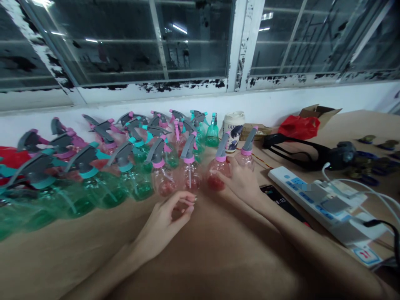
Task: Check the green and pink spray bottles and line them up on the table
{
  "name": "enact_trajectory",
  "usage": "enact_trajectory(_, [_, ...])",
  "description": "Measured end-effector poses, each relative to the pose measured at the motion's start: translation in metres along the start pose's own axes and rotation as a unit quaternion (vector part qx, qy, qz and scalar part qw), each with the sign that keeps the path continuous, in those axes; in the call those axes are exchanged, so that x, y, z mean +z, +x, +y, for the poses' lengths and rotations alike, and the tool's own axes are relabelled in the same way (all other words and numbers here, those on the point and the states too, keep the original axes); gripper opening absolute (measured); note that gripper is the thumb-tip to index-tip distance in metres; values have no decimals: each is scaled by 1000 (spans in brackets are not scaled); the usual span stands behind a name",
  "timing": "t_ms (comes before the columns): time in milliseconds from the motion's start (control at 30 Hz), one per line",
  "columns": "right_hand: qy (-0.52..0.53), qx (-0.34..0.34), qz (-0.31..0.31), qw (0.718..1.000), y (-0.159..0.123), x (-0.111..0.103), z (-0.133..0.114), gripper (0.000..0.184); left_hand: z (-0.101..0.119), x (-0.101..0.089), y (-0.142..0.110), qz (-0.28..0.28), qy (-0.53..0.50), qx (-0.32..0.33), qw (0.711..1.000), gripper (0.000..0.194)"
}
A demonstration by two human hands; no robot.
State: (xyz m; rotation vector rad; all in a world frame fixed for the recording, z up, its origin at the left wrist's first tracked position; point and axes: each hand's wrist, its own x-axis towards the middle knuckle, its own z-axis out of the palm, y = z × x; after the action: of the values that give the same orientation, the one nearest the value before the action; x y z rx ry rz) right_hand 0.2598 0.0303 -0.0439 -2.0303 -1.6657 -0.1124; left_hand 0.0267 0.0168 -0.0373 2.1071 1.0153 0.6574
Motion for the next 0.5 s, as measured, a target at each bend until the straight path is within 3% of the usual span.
enact_trajectory(200, [10,-54,-17,998,-52,-14,-6,55,7,-3,-7,2,7,-8,1000,17])
enact_trajectory(400, [23,-145,-25,989,-95,-27,-34,58,17,-4,-18,14,6,3,1000,63])
enact_trajectory(500, [52,-197,-12,979,-105,-23,-52,64,25,-8,-25,23,-25,13,999,71])
